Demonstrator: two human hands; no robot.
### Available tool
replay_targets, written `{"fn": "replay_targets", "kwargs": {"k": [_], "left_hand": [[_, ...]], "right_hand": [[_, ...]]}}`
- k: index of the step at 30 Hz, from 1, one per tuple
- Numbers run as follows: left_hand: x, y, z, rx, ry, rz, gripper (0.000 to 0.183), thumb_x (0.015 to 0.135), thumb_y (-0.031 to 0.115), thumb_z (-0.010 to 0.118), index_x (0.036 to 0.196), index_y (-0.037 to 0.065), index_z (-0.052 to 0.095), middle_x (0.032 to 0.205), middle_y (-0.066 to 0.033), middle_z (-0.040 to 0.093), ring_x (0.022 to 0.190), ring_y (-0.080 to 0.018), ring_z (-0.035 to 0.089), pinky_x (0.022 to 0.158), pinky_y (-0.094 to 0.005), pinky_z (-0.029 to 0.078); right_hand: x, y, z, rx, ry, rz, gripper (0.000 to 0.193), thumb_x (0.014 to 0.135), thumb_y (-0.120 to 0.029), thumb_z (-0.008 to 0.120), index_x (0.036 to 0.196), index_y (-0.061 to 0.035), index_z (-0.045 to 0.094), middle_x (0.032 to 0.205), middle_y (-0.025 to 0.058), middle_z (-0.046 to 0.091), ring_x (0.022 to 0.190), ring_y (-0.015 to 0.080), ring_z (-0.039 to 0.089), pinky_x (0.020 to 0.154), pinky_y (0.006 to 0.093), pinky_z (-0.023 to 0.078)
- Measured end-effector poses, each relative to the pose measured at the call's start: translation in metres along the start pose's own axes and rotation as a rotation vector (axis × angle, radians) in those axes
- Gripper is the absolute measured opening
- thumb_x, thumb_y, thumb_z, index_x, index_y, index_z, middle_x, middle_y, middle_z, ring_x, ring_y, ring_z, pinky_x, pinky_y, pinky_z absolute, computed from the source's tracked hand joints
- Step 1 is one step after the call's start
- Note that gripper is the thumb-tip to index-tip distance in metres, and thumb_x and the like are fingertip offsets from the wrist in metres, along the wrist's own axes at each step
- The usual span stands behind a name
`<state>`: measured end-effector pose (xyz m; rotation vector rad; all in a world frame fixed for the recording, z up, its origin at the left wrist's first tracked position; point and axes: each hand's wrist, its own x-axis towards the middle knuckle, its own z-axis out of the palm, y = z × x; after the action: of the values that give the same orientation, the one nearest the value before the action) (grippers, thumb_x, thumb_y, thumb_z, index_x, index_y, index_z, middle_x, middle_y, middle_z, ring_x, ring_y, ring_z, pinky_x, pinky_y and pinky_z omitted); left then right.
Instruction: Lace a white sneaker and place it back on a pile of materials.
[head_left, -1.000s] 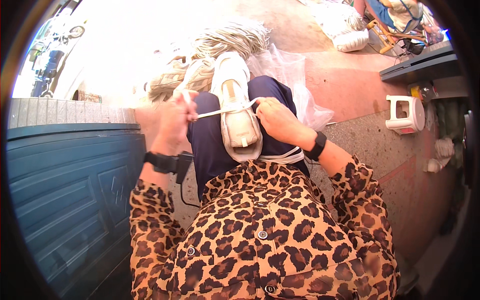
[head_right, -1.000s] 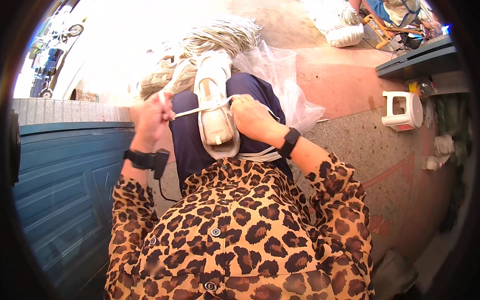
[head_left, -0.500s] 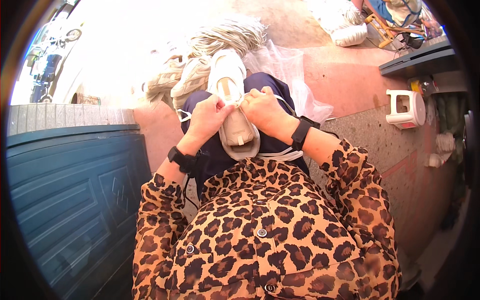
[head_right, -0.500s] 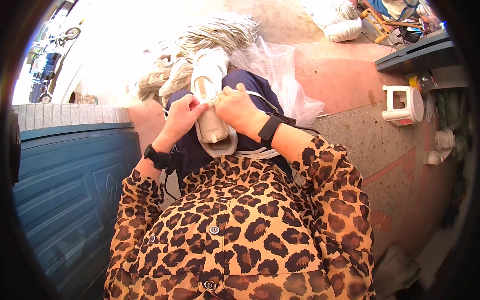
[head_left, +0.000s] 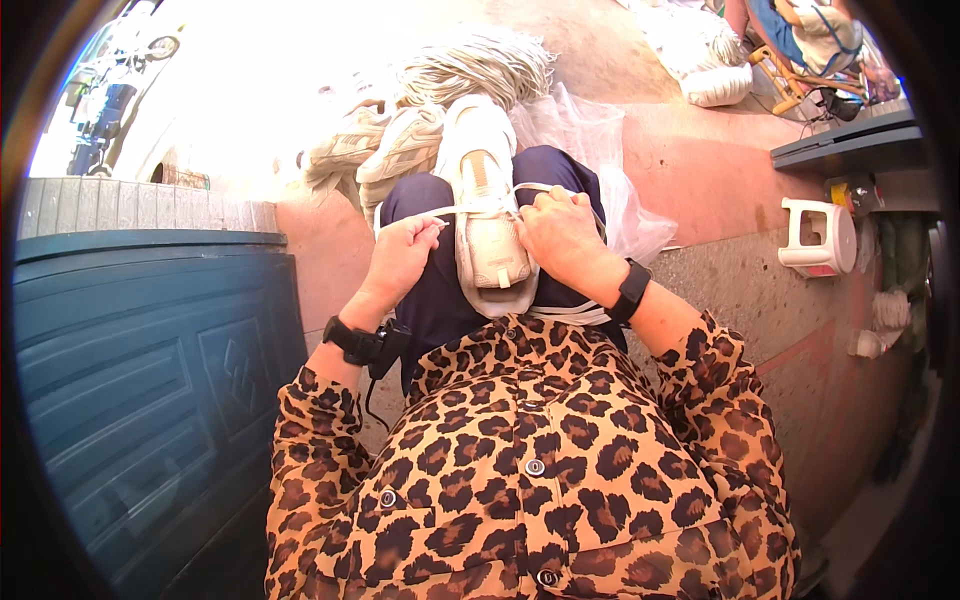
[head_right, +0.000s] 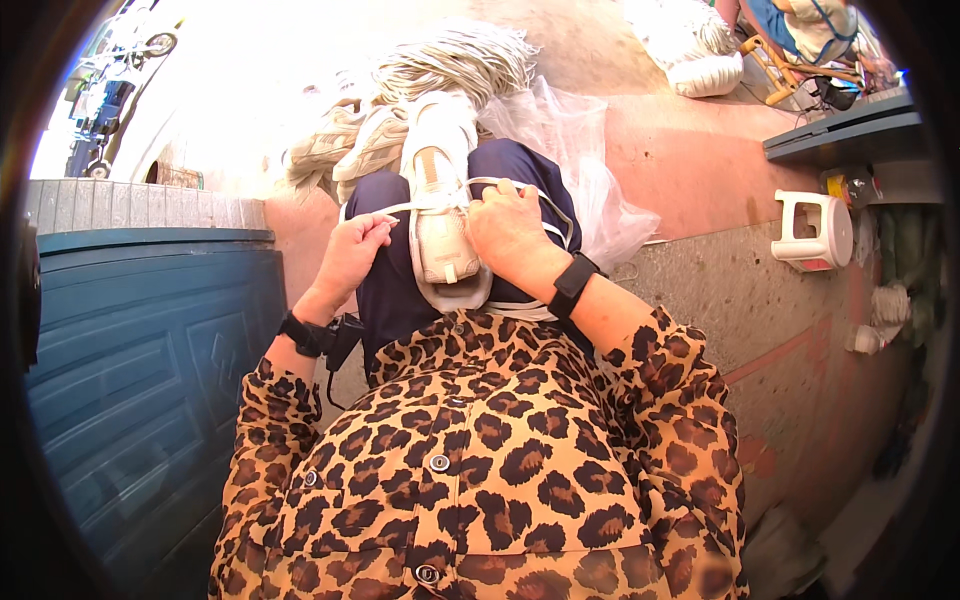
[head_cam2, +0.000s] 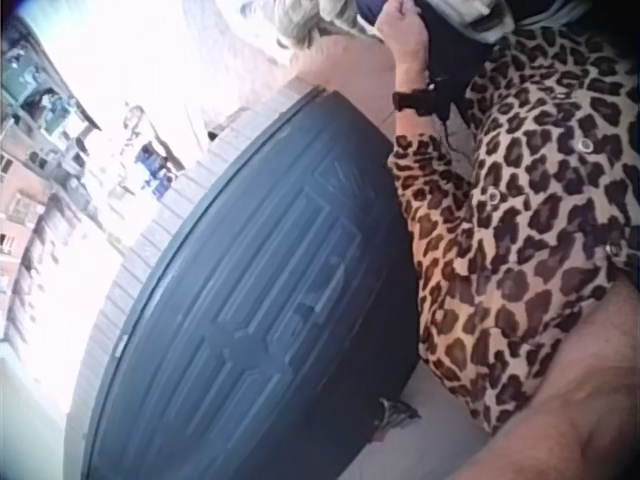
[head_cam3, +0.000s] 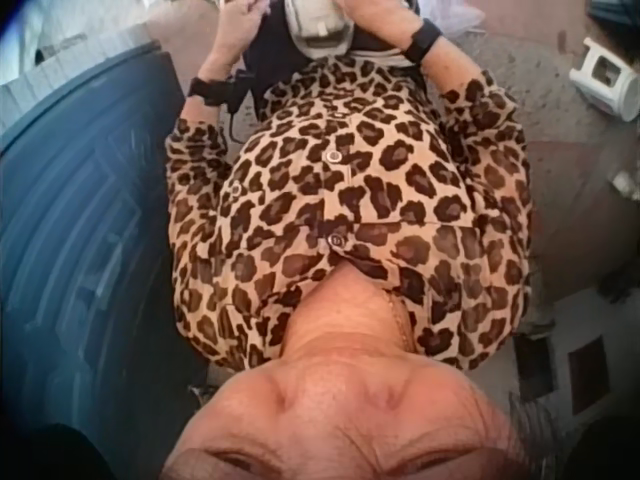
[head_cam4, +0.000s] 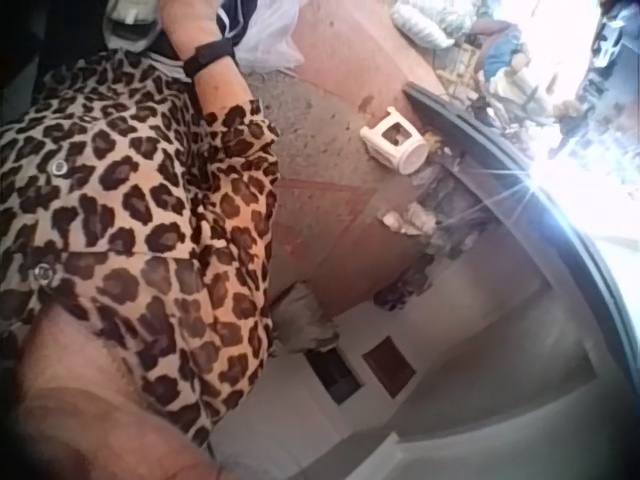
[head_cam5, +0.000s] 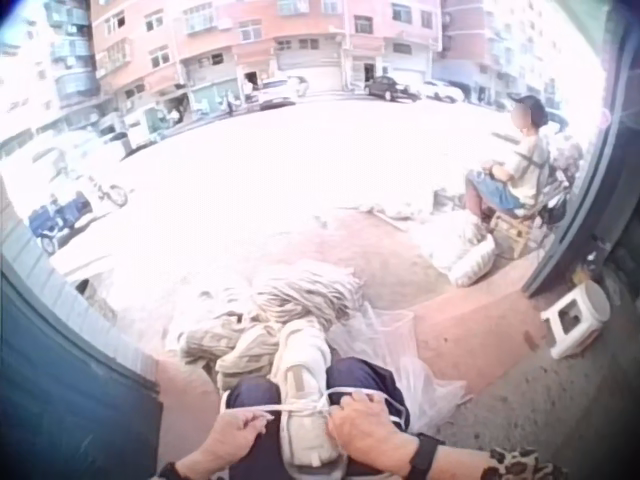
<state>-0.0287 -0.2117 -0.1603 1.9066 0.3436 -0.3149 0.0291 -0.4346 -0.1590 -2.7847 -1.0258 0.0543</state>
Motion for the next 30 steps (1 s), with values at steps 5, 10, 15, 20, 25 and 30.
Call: {"fn": "replay_targets", "kwargs": {"k": [5, 10, 15, 20, 25, 30], "left_hand": [[0.0, 0.002, 0.007, 0.236, 0.097, 0.106, 0.018, 0.087, 0.012, 0.054, 0.094, -0.003, 0.062, 0.069, -0.004, 0.062, 0.062, -0.0088, 0.055, 0.059, -0.0235, 0.043], [0.004, 0.002, 0.01, 0.522, 0.095, 0.262, 0.017, 0.085, 0.016, 0.053, 0.087, 0.002, 0.062, 0.068, -0.0121, 0.062, 0.062, -0.0233, 0.06, 0.061, -0.0335, 0.046], [0.003, 0.009, 0.014, 0.739, 0.197, 0.398, 0.017, 0.085, 0.018, 0.053, 0.081, 0.004, 0.061, 0.067, -0.0123, 0.057, 0.07, -0.0322, 0.056, 0.063, -0.0419, 0.044], [0.004, 0.015, 0.025, 0.829, 0.229, 0.443, 0.015, 0.082, 0.017, 0.055, 0.079, 0.005, 0.062, 0.069, -0.0126, 0.058, 0.07, -0.0314, 0.056, 0.065, -0.0417, 0.042], [0.003, 0.013, 0.028, 0.699, 0.311, 0.433, 0.013, 0.078, 0.018, 0.061, 0.076, 0.006, 0.065, 0.072, -0.0104, 0.061, 0.073, -0.028, 0.055, 0.069, -0.0395, 0.04], [-0.018, 0.03, 0.036, 0.949, 0.362, 0.476, 0.018, 0.075, 0.024, 0.065, 0.082, 0.007, 0.067, 0.077, -0.0057, 0.063, 0.082, -0.0231, 0.052, 0.075, -0.0375, 0.038]], "right_hand": [[0.002, -0.001, 0.009, -0.014, -0.036, -0.014, 0.018, 0.082, -0.02, 0.049, 0.083, -0.0073, 0.062, 0.086, 0.008, 0.058, 0.093, 0.0247, 0.052, 0.081, 0.0408, 0.038], [0.0, 0.004, 0.013, 0.114, 0.046, -0.054, 0.014, 0.082, -0.015, 0.05, 0.081, -0.0057, 0.06, 0.083, 0.01, 0.057, 0.091, 0.0267, 0.052, 0.079, 0.0396, 0.04], [-0.001, 0.007, 0.012, 0.184, 0.082, -0.092, 0.013, 0.081, -0.013, 0.051, 0.081, -0.0042, 0.06, 0.08, 0.0112, 0.057, 0.083, 0.0278, 0.054, 0.075, 0.0379, 0.042], [0.0, 0.008, 0.013, 0.285, 0.146, -0.081, 0.014, 0.082, -0.012, 0.051, 0.078, -0.0028, 0.06, 0.076, 0.0125, 0.056, 0.076, 0.0292, 0.055, 0.071, 0.0379, 0.043], [-0.001, 0.009, 0.015, 0.548, 0.176, -0.017, 0.019, 0.08, -0.016, 0.054, 0.074, -0.002, 0.064, 0.074, 0.0133, 0.059, 0.078, 0.0305, 0.055, 0.072, 0.0385, 0.043], [-0.005, 0.013, 0.019, 0.677, 0.221, 0.01, 0.017, 0.08, -0.015, 0.056, 0.076, -0.0011, 0.064, 0.074, 0.0131, 0.059, 0.076, 0.0305, 0.055, 0.072, 0.0382, 0.043]]}}
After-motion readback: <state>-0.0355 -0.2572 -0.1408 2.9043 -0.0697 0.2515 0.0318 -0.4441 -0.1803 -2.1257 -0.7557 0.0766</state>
